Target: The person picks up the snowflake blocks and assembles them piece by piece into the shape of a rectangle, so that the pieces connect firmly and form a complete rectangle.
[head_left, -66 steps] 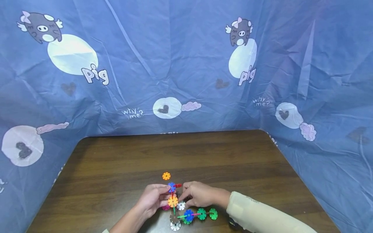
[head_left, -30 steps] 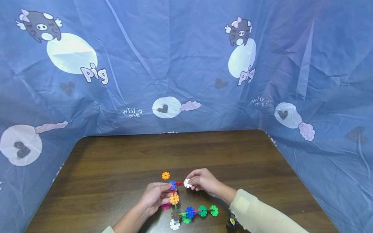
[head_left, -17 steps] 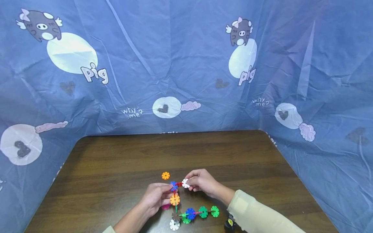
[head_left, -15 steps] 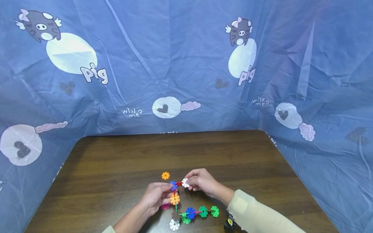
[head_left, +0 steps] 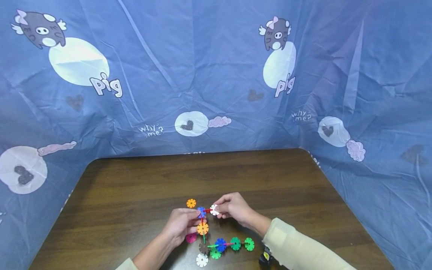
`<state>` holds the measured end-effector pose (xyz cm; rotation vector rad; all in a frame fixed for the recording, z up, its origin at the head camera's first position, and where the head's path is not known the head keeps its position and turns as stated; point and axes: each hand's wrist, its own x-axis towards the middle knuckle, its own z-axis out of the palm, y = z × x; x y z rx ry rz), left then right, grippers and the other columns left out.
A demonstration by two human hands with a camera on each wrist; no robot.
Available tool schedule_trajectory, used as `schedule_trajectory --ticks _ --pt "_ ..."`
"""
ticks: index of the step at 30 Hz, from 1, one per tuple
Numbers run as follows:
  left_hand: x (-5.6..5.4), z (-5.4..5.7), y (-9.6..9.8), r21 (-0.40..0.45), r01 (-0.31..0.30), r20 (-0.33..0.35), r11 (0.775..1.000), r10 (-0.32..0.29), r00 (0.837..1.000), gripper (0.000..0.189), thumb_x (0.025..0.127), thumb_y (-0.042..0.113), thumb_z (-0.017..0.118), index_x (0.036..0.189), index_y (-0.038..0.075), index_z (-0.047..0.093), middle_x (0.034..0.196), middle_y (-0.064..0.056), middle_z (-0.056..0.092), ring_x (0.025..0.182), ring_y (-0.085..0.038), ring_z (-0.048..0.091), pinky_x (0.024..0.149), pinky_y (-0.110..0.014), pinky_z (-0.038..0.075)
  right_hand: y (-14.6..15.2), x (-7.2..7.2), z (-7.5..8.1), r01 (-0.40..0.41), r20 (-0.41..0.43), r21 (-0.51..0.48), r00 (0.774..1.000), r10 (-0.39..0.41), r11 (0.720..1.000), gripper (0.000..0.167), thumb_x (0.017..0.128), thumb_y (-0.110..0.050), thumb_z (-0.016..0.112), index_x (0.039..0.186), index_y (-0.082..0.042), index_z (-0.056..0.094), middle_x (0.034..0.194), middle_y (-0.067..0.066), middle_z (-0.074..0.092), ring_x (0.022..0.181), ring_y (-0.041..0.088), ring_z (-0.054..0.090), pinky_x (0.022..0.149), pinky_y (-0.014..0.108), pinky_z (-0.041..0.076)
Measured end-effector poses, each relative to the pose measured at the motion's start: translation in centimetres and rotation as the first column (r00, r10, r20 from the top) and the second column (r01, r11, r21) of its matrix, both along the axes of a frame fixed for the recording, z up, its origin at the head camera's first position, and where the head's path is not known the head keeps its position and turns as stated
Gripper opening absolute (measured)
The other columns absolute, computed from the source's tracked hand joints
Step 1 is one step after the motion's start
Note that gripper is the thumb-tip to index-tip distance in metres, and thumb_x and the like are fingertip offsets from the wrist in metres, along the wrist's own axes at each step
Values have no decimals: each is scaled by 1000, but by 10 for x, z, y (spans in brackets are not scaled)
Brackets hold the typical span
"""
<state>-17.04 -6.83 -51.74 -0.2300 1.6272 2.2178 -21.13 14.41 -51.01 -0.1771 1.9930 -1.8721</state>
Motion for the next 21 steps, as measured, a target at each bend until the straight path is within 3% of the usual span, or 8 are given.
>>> schedule_trajectory --ticks 5,9,12,15,17,19,21 --pt "0 1 -4 42 26 18 999 -27 999 14 98 1 57 103 -8 65 83 -11 73 72 -15 70 66 -28 62 5 1 -2 -44 115 -92 992 55 995 26 92 3 60 114 16 62 76 6 68 62 9 65 56 17 53" --pt "0 1 -8 71 33 19 997 -34 999 15 98 1 56 106 -9 64 85 -12 74 73 -15 71 69 -30 62 8 -3 -4 -52 185 -112 980 72 992 30 98 -2 53 123 15 57 81 4 67 64 8 65 57 17 52" --pt "0 1 -12 84 28 18 996 -30 999 16 98 1 56 107 -9 65 85 -12 74 72 -14 71 68 -30 62 10 -8 -8 -67 140 -50 987 73 997 27 99 -2 50 120 13 60 81 4 66 63 8 63 54 18 49" --pt "1 1 -17 81 21 21 997 -22 1000 14 98 1 56 105 -7 66 84 -11 74 70 -12 70 65 -27 61 9 -13 -12 -186 -6 132 982 189 974 18 97 2 52 107 8 66 80 4 67 61 8 60 51 19 46" --pt "2 1 -20 76 19 23 997 -20 1000 14 97 0 57 104 -6 66 83 -10 74 68 -11 69 63 -25 61 7 -14 -13 -285 -140 311 930 340 907 14 94 7 56 97 4 69 77 4 67 61 8 59 52 19 46" --pt "2 2 -22 75 17 28 997 -19 999 13 97 0 56 104 -6 65 83 -10 74 68 -11 68 63 -25 60 3 -16 -14 -334 -260 467 833 489 818 12 90 9 61 88 0 69 77 2 65 65 6 57 56 20 47" --pt "3 1 -24 72 12 34 997 -14 999 12 97 0 57 103 -6 65 83 -10 74 67 -11 68 63 -25 61 0 -16 -15 -334 -335 581 733 592 742 11 87 6 67 84 -3 70 78 -2 61 69 3 53 62 18 47"
